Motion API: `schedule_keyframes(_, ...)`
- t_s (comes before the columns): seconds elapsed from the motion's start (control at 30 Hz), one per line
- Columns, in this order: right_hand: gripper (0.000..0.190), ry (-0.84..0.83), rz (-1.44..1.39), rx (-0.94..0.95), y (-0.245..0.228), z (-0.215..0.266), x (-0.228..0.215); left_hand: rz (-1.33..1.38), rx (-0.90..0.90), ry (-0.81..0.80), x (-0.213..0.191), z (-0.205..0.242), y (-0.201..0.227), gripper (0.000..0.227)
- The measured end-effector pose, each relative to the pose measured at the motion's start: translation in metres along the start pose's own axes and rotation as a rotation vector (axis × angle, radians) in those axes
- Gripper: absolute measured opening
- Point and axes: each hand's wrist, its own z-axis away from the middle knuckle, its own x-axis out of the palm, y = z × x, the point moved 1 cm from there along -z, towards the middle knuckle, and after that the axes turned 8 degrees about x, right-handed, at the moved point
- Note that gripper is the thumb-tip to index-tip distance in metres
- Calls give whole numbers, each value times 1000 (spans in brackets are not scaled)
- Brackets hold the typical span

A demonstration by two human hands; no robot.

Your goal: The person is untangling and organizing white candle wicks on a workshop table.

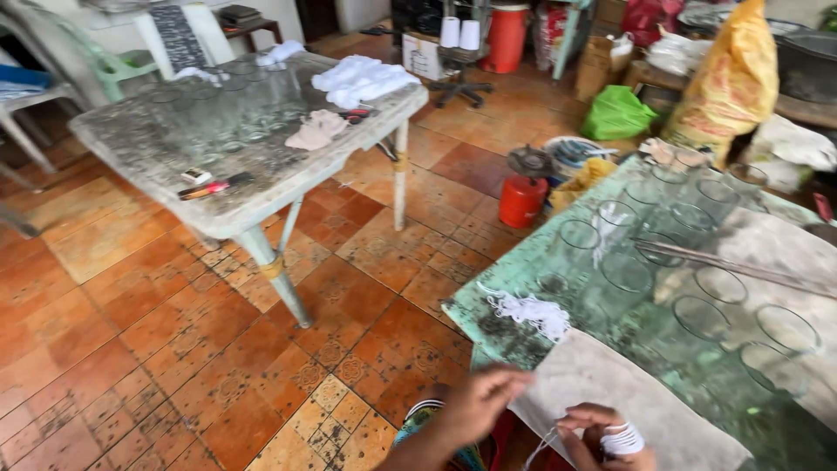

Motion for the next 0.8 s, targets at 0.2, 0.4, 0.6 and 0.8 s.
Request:
schedule_keyframes(0.2,22,201,60,270,-7,12,19,1002,-233,-219,40,9,41,32)
schedule_keyframes(0.4,20,312,6,203,67,25,-7,1035,-469,-164,63,3,-7,18)
schedule_keyframes(0.6,19,294,-73,192,97,23,-13,1101,-600,-105,61,2,-3,12)
schedule_keyframes(0.8,22,117,-275,532,105,26,-22,589,-36,-163,65,1,-21,11)
